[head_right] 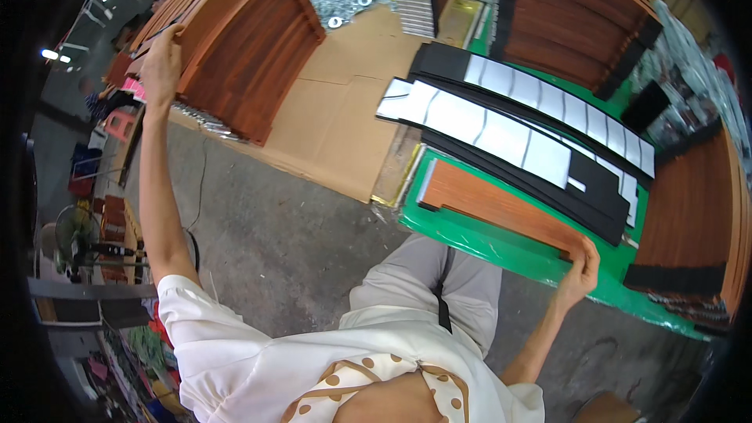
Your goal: Attaching black protective caps to the ends of wooden furniture panels.
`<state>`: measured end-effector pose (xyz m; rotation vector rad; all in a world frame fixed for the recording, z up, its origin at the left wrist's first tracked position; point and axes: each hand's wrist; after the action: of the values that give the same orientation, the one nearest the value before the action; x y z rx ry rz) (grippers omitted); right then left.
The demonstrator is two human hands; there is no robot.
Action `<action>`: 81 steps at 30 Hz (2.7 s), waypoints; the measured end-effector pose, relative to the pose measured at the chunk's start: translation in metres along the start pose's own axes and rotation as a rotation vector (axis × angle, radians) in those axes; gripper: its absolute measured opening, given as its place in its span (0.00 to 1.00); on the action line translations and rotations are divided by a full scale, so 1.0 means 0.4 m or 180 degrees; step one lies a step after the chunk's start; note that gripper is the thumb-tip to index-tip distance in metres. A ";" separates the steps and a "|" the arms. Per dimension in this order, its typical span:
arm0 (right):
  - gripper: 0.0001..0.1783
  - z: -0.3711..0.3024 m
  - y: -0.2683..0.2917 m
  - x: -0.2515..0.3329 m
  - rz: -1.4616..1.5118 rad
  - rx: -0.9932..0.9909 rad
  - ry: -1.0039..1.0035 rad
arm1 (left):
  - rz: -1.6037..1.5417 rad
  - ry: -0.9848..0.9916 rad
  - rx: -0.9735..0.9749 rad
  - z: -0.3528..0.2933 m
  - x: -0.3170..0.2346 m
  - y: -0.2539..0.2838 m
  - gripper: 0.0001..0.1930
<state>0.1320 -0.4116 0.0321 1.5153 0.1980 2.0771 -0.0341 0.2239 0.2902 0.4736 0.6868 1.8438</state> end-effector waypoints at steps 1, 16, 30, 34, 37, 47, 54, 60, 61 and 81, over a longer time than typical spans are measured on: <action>0.09 -0.005 -0.002 0.021 0.0071 0.0069 0.0031 | -0.0138 0.0263 0.0059 0.003 -0.031 0.011 0.15; 0.33 -0.120 -0.162 0.297 0.1918 0.1592 -0.1122 | -0.3750 0.0422 0.1411 -0.519 -0.855 -0.070 0.10; 0.15 0.106 0.039 0.211 -0.1078 0.2401 0.0610 | -0.3605 0.0854 0.0902 -0.504 -0.890 -0.175 0.34; 0.15 0.125 -0.013 0.175 -0.1650 0.2512 0.2141 | -0.3379 0.0435 0.0934 -0.440 -0.848 -0.250 0.28; 0.14 0.134 -0.043 0.141 -0.1674 0.2731 0.2188 | -0.3836 0.0907 0.1874 -0.458 -0.831 -0.302 0.22; 0.27 0.180 -0.046 0.136 -0.1406 0.2959 0.2209 | -0.4590 0.1235 0.1920 -0.428 -0.834 -0.303 0.20; 0.13 0.382 -0.005 0.070 -0.1695 0.2279 0.1537 | -0.3650 -0.0337 0.2585 -0.227 -0.930 -0.272 0.18; 0.13 0.404 -0.108 0.013 -0.2227 0.3029 0.2163 | -0.2918 -0.2418 0.3484 -0.200 -1.143 -0.456 0.17; 0.13 0.406 -0.105 0.008 -0.2231 0.3024 0.2152 | -0.2923 -0.2429 0.3487 -0.216 -1.178 -0.489 0.17; 0.22 0.289 0.079 0.125 0.2653 0.2665 -0.0775 | -0.4827 -0.0346 0.2778 -0.202 -1.270 -0.299 0.17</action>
<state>0.2162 -0.4354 0.1280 2.6922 0.4370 2.5392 0.1831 -0.2365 0.1501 0.3774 1.2618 0.0477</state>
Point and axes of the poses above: each hand's wrist, its own z-axis towards the middle knuckle, its own y-axis out of the back of the hand, x = y × z, and after that the axes turned 13 degrees about -z, right-handed
